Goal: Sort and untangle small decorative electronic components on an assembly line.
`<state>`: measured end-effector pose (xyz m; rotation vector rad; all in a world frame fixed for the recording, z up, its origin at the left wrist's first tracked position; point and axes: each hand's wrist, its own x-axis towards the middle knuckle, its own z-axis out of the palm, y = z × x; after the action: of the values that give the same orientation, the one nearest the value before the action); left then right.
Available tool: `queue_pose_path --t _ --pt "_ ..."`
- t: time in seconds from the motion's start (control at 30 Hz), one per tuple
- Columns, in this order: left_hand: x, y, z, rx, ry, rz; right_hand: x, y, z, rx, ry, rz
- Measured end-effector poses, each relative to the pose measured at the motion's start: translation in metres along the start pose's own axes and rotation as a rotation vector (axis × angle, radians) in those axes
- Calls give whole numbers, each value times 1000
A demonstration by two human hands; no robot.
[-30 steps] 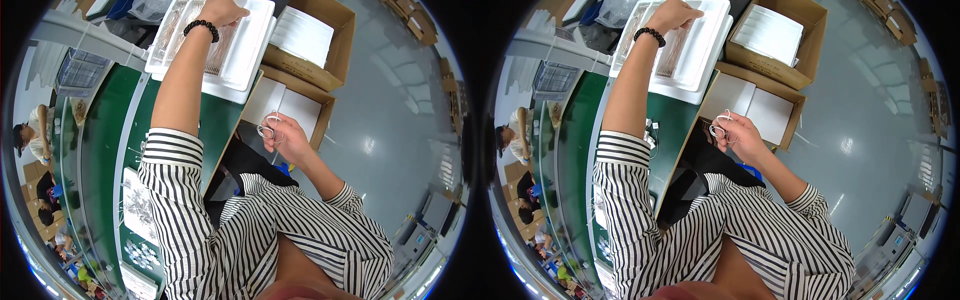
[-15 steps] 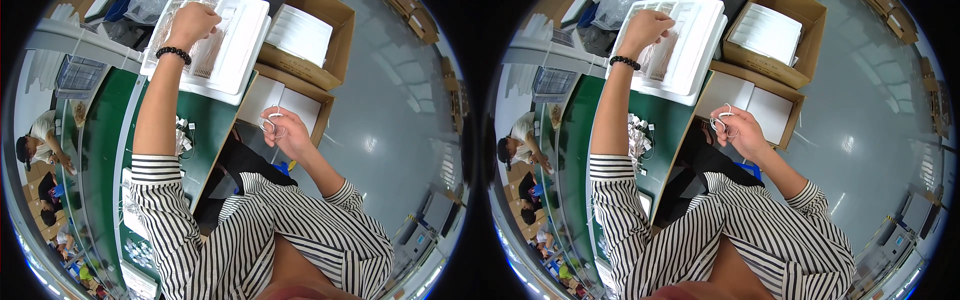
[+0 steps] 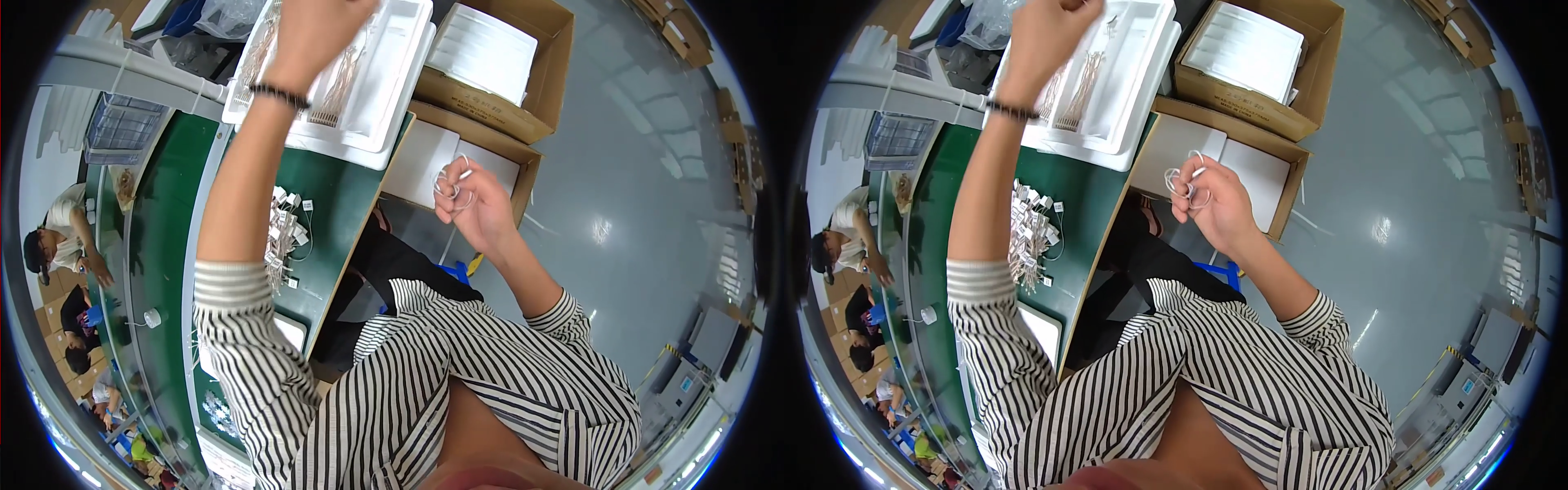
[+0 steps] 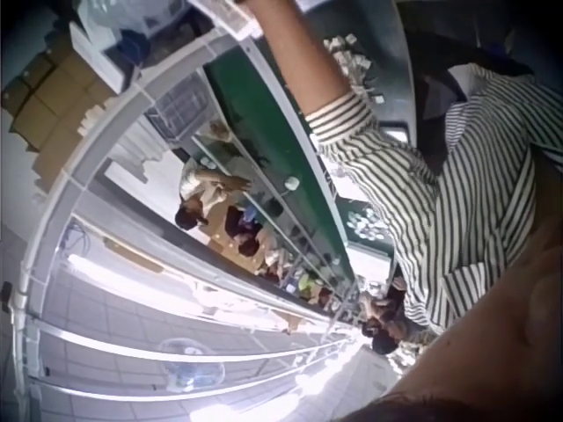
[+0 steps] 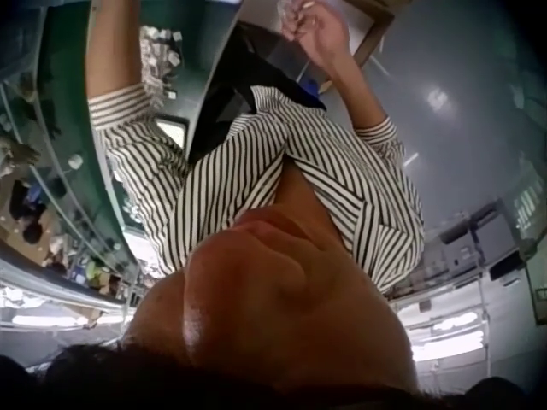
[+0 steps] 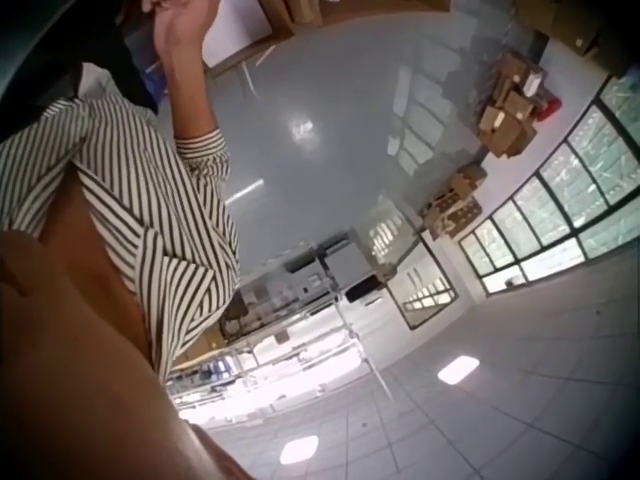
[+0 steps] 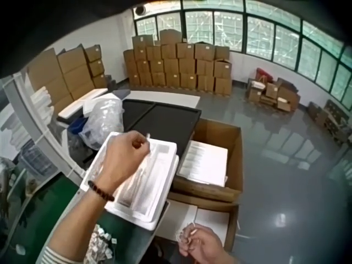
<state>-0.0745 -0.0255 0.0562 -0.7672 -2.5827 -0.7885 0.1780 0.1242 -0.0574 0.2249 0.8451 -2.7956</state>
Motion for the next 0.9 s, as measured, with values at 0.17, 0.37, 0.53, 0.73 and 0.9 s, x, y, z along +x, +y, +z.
queue_pose_path --t 0.17,0.37,0.53,0.73,0.9 --pt "-108 75 -15 -205 -279 147 15 -16 32 146 44 80" --pt "-184 94 -12 -39 -453 209 25 3 50 6 412 107" --pt "-128 49 -37 -64 -412 3 21 8 16 38 298 234" --pt "-95 -1 -43 122 -733 109 20 9 18 3 299 254" --pt "-108 -14 -41 -220 -588 73 23 10 21 -10 275 233"
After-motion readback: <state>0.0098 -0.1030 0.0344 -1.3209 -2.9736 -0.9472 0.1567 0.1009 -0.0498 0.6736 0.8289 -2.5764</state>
